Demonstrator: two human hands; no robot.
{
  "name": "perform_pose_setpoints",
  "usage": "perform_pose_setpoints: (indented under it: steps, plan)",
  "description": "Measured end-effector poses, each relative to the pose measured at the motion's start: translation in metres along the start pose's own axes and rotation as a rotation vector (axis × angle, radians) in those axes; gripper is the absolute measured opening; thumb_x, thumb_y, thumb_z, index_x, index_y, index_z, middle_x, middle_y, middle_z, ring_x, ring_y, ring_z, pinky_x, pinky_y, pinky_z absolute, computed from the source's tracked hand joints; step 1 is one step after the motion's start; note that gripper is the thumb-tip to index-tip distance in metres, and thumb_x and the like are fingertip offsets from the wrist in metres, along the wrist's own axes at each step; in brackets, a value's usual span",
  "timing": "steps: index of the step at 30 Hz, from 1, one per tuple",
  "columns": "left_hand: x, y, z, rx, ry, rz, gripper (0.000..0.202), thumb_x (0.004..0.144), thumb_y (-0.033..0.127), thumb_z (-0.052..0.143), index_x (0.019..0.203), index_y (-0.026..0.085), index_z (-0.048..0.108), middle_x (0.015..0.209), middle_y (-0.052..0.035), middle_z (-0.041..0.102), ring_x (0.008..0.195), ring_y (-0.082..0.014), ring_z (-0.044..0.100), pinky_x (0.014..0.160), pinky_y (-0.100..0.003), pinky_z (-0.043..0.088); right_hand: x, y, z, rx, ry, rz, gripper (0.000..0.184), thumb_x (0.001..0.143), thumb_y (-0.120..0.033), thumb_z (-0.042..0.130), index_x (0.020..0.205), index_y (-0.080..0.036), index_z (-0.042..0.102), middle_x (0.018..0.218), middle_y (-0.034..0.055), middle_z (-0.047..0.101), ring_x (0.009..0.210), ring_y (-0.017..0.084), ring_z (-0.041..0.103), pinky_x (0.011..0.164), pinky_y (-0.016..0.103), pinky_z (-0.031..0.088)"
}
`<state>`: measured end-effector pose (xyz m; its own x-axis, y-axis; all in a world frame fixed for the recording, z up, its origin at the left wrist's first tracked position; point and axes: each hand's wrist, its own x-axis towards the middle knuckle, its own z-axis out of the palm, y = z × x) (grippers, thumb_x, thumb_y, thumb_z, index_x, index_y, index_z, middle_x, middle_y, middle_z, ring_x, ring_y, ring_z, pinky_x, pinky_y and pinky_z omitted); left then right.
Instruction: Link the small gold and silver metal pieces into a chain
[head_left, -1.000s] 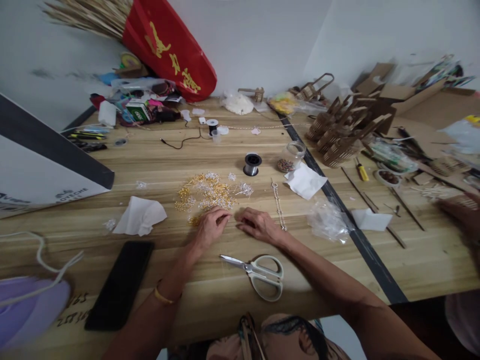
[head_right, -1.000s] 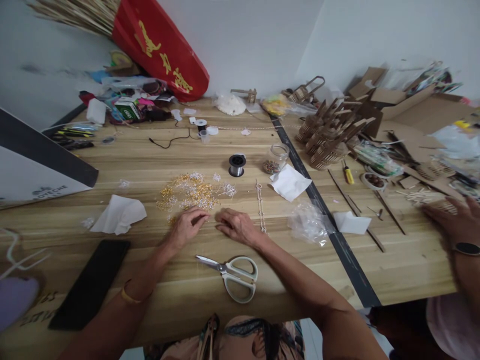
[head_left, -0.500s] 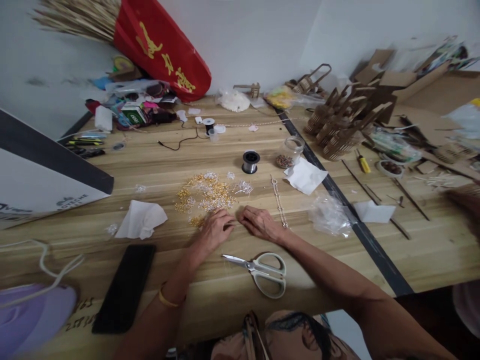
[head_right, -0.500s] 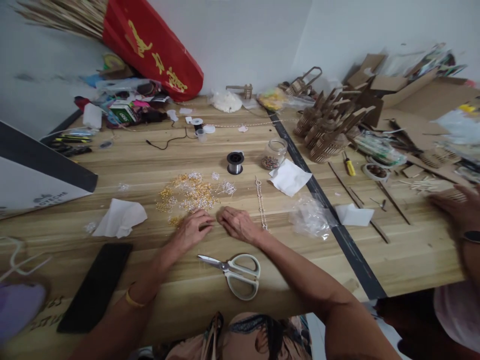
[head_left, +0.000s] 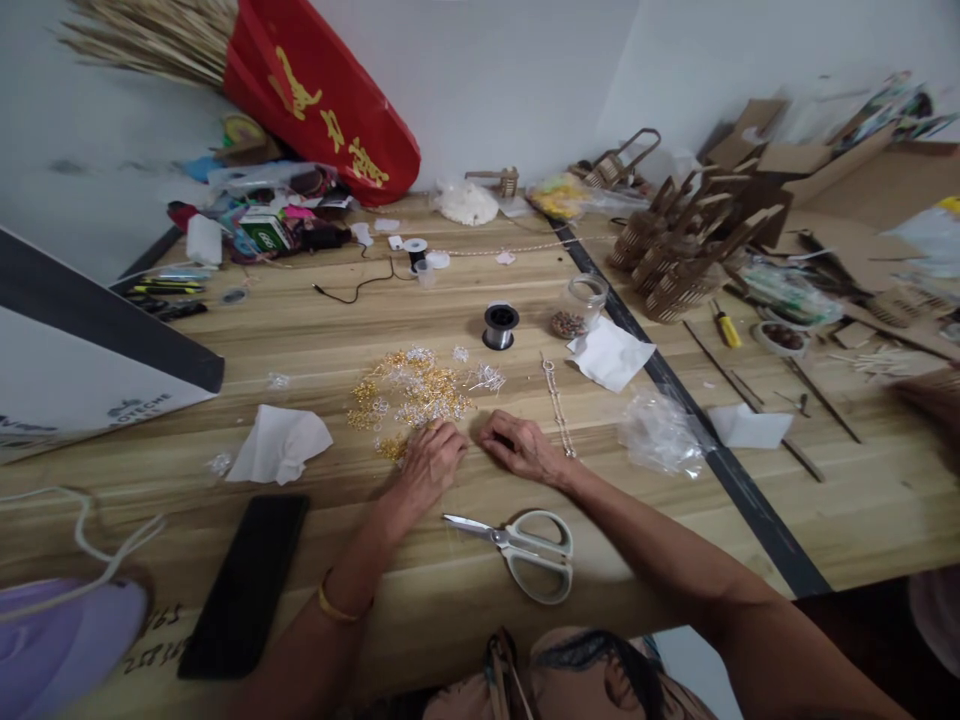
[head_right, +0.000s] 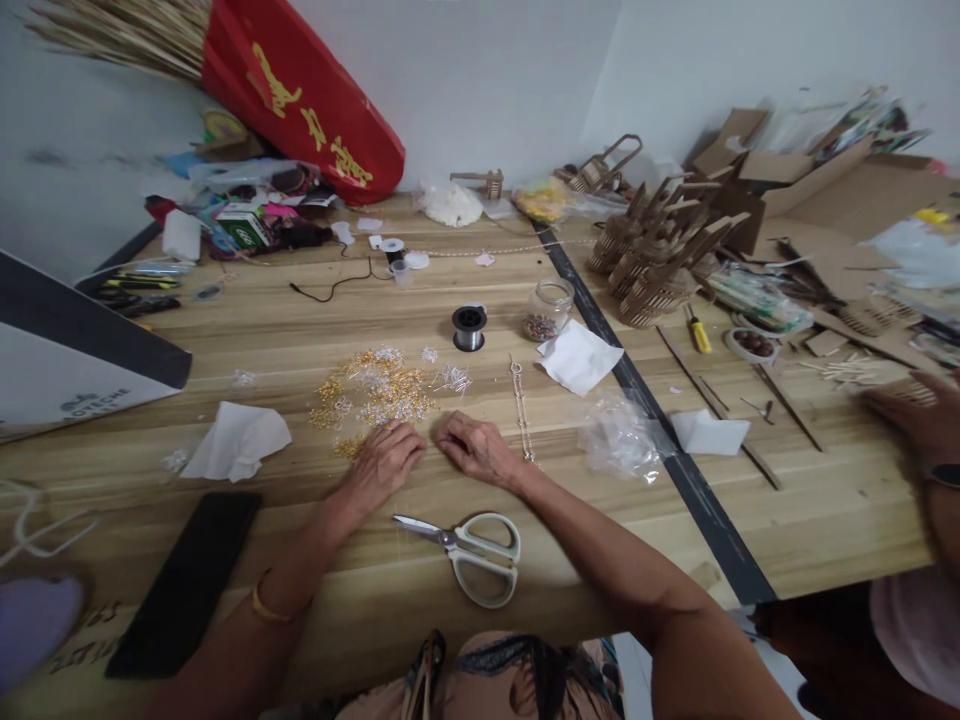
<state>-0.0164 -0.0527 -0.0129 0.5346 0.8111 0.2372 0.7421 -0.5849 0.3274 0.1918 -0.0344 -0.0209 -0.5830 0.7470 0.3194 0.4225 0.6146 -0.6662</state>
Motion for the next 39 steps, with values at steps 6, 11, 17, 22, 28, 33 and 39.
perform_pose_setpoints:
  steps: [6, 11, 17, 22, 28, 33, 39]
  plan:
    - [0.0026, -0.0041, -0.0022, -0.208, 0.123, -0.093, 0.010, 0.086, 0.013, 0.057, 0.080, 0.018, 0.062, 0.083, -0.0041, 0.063, 0.085, -0.0192, 0.056, 0.079, -0.032, 0.045, -0.0027, -0.0021, 0.0007, -0.110, -0.023, -0.052, 0.023, 0.091, -0.034, 0.056, 0.105, -0.016, 0.060, 0.097, 0.0083, 0.061, 0.080, 0.016, 0.059, 0.070, 0.027, 0.048]
    - [0.0044, -0.0070, 0.0005, -0.345, 0.215, -0.135, 0.009, 0.084, 0.014, 0.059, 0.076, 0.017, 0.061, 0.080, -0.0036, 0.064, 0.079, -0.0178, 0.058, 0.075, -0.030, 0.046, -0.0024, -0.0069, 0.0033, -0.321, -0.084, -0.114, 0.025, 0.097, -0.031, 0.044, 0.106, -0.017, 0.063, 0.101, 0.0095, 0.064, 0.089, 0.018, 0.061, 0.073, 0.028, 0.050]
    - [0.0046, -0.0067, 0.0026, -0.460, 0.249, -0.190, 0.009, 0.084, 0.016, 0.058, 0.076, 0.018, 0.062, 0.082, -0.0044, 0.068, 0.081, -0.0176, 0.061, 0.076, -0.030, 0.048, -0.0026, -0.0053, 0.0018, -0.205, -0.077, -0.102, 0.028, 0.099, -0.029, 0.040, 0.103, -0.017, 0.064, 0.097, 0.0099, 0.068, 0.087, 0.017, 0.066, 0.076, 0.027, 0.052]
    - [0.0029, -0.0018, 0.0022, -0.609, 0.196, -0.293, 0.009, 0.085, 0.019, 0.055, 0.080, 0.019, 0.063, 0.080, -0.0025, 0.070, 0.074, -0.0146, 0.063, 0.070, -0.026, 0.048, -0.0053, -0.0050, 0.0010, -0.127, -0.033, -0.059, 0.030, 0.099, -0.028, 0.039, 0.111, -0.017, 0.064, 0.106, 0.0112, 0.072, 0.094, 0.018, 0.069, 0.083, 0.030, 0.053]
    - [0.0046, -0.0018, 0.0044, -0.941, 0.159, -0.394, 0.014, 0.081, 0.029, 0.061, 0.077, 0.016, 0.062, 0.067, -0.0014, 0.066, 0.063, -0.0124, 0.061, 0.059, -0.023, 0.048, -0.0070, -0.0031, 0.0014, -0.141, -0.056, 0.020, 0.032, 0.099, -0.028, 0.038, 0.114, -0.016, 0.064, 0.100, 0.0110, 0.073, 0.086, 0.019, 0.070, 0.076, 0.029, 0.053]
    - [0.0063, -0.0033, 0.0019, -1.107, 0.201, -0.468, 0.023, 0.075, 0.035, 0.067, 0.086, 0.015, 0.061, 0.070, -0.0015, 0.066, 0.065, -0.0126, 0.063, 0.063, -0.024, 0.051, -0.0085, 0.0003, 0.0026, -0.167, -0.021, 0.030, 0.033, 0.099, -0.027, 0.038, 0.116, -0.015, 0.064, 0.096, 0.0108, 0.074, 0.080, 0.018, 0.070, 0.072, 0.027, 0.052]
    - [0.0048, -0.0059, 0.0014, -1.090, 0.252, -0.496, 0.024, 0.076, 0.034, 0.066, 0.090, 0.016, 0.060, 0.072, -0.0023, 0.067, 0.068, -0.0135, 0.064, 0.065, -0.025, 0.052, -0.0083, -0.0034, 0.0026, -0.180, -0.033, 0.009, 0.032, 0.099, -0.027, 0.037, 0.116, -0.017, 0.063, 0.094, 0.0093, 0.073, 0.079, 0.016, 0.068, 0.072, 0.025, 0.051]
